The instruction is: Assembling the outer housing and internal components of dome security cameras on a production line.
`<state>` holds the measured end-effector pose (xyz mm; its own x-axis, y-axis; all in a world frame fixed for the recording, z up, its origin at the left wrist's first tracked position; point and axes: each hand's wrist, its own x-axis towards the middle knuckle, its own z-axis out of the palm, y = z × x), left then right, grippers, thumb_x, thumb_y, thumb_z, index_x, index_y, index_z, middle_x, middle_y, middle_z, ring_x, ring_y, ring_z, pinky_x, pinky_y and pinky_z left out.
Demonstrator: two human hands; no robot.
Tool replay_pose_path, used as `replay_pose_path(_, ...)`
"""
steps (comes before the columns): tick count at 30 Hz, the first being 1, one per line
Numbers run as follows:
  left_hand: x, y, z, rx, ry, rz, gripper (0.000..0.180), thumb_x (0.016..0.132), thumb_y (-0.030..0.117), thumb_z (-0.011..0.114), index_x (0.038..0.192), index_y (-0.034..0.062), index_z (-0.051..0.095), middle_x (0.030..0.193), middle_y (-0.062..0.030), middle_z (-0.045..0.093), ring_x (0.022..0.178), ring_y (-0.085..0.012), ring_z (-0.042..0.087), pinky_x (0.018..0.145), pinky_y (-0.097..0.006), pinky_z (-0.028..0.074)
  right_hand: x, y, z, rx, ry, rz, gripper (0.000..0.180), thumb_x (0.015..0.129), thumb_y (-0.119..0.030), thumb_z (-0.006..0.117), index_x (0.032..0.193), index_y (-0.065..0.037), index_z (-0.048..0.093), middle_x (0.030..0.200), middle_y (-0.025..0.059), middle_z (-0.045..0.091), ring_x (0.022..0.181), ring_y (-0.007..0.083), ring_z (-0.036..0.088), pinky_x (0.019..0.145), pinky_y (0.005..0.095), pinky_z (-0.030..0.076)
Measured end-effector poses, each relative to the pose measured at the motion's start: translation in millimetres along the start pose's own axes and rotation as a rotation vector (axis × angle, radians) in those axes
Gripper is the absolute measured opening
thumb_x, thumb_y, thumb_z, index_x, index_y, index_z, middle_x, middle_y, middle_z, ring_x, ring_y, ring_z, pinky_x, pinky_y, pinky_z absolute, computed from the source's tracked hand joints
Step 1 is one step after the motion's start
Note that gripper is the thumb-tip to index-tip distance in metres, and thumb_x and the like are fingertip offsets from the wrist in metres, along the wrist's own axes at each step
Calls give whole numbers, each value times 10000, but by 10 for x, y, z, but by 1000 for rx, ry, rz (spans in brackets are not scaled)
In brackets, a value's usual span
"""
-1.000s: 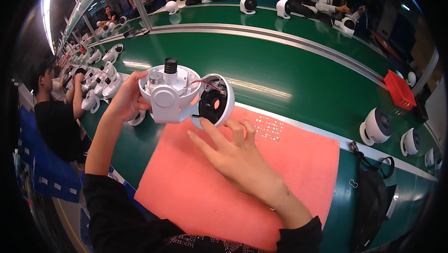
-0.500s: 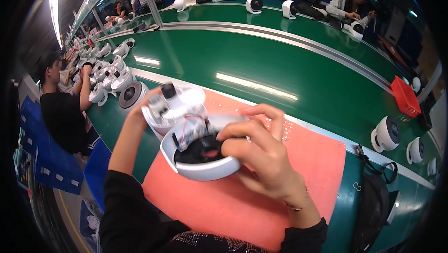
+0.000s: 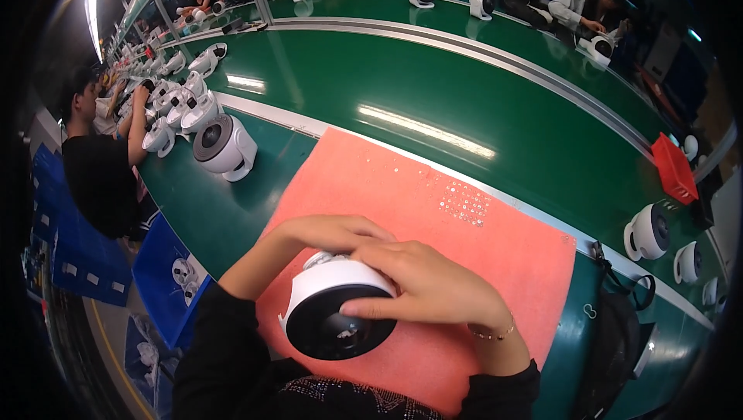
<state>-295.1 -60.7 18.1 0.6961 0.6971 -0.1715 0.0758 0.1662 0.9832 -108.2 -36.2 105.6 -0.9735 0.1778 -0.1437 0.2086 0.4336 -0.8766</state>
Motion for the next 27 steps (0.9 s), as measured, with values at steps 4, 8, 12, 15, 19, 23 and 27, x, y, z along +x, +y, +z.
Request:
replay_pose_path(4,-453,-35,463,267,973,106,297,916,188,438,1041,-47,570,940,-146,632,851,-185,612,743,-299,486,-131,-96,-42,-335,218,63,379,646,-321,760,799,0,626,718,83,570,649,211,574,562,277,458)
replay_pose_path(8,-942,-148,966,179,1108,75,355,843,225,543,1050,-62,562,905,-174,647,823,-214,651,732,-308,507,-100,-110,-21,-404,271,83,385,637,-348,760,711,4,623,580,86,544,516,199,549,491,277,434)
replay_pose_path(12,-966,27,1276,297,1038,37,558,718,285,710,1101,-82,537,878,-188,650,856,-218,657,777,-309,511,-52,-74,29,-359,281,117,393,643,-356,759,655,5,604,501,89,508,443,197,517,458,272,409)
replay_pose_path(15,-942,128,1256,436,1055,-37,593,652,307,773,1054,-74,563,802,-186,648,755,-225,664,701,-300,519,-58,-48,3,-309,268,151,406,645,-364,758,613,3,588,463,89,485,411,196,501,441,268,385)
replay_pose_path(19,-1011,146,1174,603,986,-202,443,637,360,780,775,-30,622,586,-120,609,512,-224,620,498,-299,488,-37,24,-5,-274,171,246,432,749,-383,663,564,-2,575,441,123,447,401,242,479,424,298,354)
replay_pose_path(23,-1041,124,1174,651,949,-214,438,654,410,753,610,14,571,481,-78,550,417,-222,565,419,-299,439,-12,52,50,-506,59,298,515,849,-428,514,535,-25,575,445,153,429,428,307,471,443,366,346)
replay_pose_path(27,-998,173,1128,731,909,-239,463,675,456,718,581,30,564,454,-72,523,401,-221,547,410,-301,425,-43,-17,39,-623,58,366,530,860,-445,475,537,-37,576,459,154,448,460,323,489,462,396,349)
